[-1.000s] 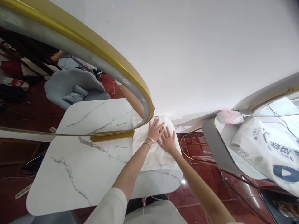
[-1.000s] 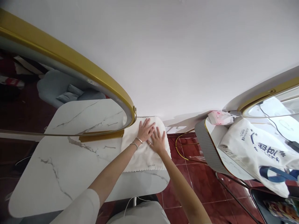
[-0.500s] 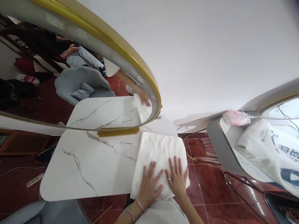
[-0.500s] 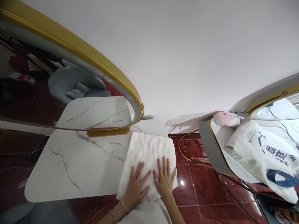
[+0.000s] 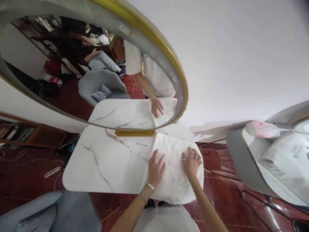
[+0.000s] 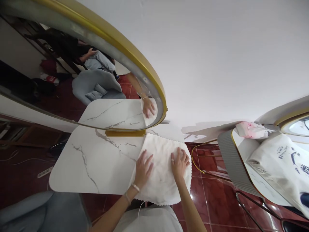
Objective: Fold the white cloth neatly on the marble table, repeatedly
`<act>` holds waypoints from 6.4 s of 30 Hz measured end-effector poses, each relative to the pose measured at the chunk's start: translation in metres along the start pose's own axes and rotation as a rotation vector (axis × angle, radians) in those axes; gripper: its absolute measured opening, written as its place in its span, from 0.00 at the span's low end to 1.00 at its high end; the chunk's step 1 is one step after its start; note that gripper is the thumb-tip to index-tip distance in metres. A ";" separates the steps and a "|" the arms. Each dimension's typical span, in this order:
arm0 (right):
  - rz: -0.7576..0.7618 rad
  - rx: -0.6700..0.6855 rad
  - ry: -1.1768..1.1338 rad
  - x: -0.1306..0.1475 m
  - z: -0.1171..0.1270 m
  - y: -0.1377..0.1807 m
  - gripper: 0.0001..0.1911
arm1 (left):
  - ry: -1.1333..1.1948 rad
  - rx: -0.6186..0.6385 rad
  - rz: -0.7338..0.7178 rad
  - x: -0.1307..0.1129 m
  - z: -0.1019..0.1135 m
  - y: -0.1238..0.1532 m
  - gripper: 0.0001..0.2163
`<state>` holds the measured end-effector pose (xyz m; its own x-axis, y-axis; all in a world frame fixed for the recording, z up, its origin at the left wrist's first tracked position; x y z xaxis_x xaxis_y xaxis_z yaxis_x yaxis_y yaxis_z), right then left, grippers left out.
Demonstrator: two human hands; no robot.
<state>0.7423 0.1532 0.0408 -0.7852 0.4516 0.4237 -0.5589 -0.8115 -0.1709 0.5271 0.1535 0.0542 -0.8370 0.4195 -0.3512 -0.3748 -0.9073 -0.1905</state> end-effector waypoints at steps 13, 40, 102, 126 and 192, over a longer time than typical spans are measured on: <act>0.207 0.005 -0.092 0.077 -0.033 0.005 0.18 | 0.030 -0.423 0.230 0.098 0.020 -0.047 0.18; 0.638 0.148 -0.316 0.339 -0.129 0.121 0.24 | -0.156 -0.092 0.142 0.283 0.069 -0.013 0.26; 0.622 0.304 0.099 0.217 -0.058 0.207 0.36 | -0.189 0.122 -0.010 0.185 0.070 0.128 0.28; 0.273 0.029 0.064 0.188 -0.087 0.103 0.28 | -0.070 0.188 -0.244 0.149 0.060 0.096 0.31; 0.297 0.200 0.145 0.431 -0.194 0.114 0.26 | -0.060 0.138 -0.192 0.379 0.106 -0.061 0.23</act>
<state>0.2884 0.3273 0.0312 -0.9427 0.2216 0.2493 -0.2490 -0.9649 -0.0840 0.1901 0.3647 0.0301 -0.7659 0.5858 -0.2650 -0.5765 -0.8082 -0.1204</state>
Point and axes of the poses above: each hand's wrist, its own y-axis away from the middle knuckle, its own z-axis out of the back of the hand, x = y × z, the point moved 9 cm from there along -y, towards the middle knuckle, and after that the axes turned 10 degrees about -z, right-handed, at the moved point
